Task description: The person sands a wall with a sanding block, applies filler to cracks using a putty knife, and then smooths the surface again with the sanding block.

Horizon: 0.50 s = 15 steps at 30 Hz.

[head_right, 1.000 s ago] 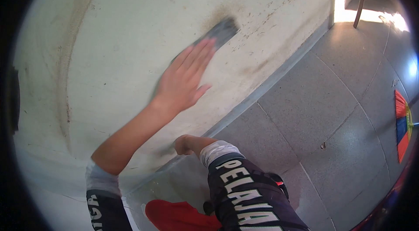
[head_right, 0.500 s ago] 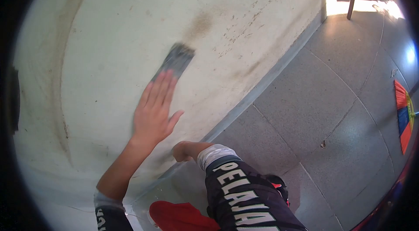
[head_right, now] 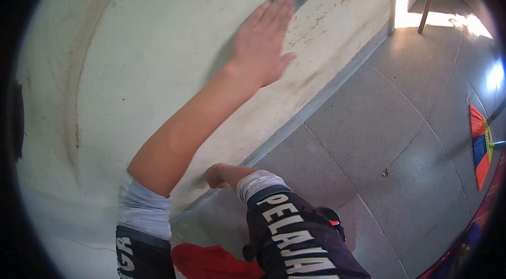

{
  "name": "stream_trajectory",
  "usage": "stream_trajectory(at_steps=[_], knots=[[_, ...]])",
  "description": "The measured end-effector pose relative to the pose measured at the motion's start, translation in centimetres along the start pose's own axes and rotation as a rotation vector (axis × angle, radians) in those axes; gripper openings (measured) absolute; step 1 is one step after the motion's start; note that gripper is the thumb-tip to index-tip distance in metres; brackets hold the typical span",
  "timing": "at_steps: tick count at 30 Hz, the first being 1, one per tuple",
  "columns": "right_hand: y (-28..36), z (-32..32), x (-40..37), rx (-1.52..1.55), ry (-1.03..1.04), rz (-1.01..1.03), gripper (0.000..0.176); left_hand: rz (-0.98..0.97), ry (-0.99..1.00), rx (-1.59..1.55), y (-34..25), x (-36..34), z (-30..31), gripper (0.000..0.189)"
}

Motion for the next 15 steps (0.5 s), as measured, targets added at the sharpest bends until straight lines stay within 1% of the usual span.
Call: stream_trajectory(at_steps=[2,4,6,7,9,10,12,14,15], knots=[[0.0,-0.1,-0.1,0.028,0.021,0.009,0.026,-0.015,0.113,0.046,0.7,-4.2,0.0,0.085],[0.1,0.0,-0.6,0.124,0.032,-0.074,0.014,-0.036,0.193,-0.202,1.7,-10.1,-0.1,0.088],[-0.1,-0.9,0.1,0.117,-0.018,-0.063,0.014,0.002,0.326,-0.173,2.3,-16.0,-0.6,0.09],[-0.2,-1.0,0.8,0.112,-0.065,-0.046,0.014,-0.007,0.339,-0.167,2.7,-17.7,-0.8,0.09],[-0.1,-0.7,0.7,0.127,-0.055,-0.051,0.015,0.025,0.363,-0.127,3.1,-19.4,-0.7,0.09],[0.0,-0.7,0.5,0.14,-0.038,-0.058,0.016,0.026,0.361,-0.131,3.1,-18.8,-1.2,0.09],[0.4,0.1,-0.8,0.128,-0.031,-0.05,0.017,-0.026,0.277,-0.128,2.7,-15.3,-1.4,0.089],[0.4,0.1,-1.3,0.11,-0.019,-0.048,0.019,-0.068,0.155,-0.231,1.8,-10.1,-1.6,0.088],[0.3,0.1,-1.1,0.109,0.003,-0.058,0.02,-0.078,0.101,-0.179,1.1,-6.9,-1.7,0.087]])
Point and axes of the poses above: each hand's wrist, its own x-axis towards the middle knuckle, its own z-axis out of the back of the hand, y = z × x, the point moved 1 cm from there along x, towards the middle knuckle, and after that the axes turned 12 degrees about y, right-handed, at the moved point
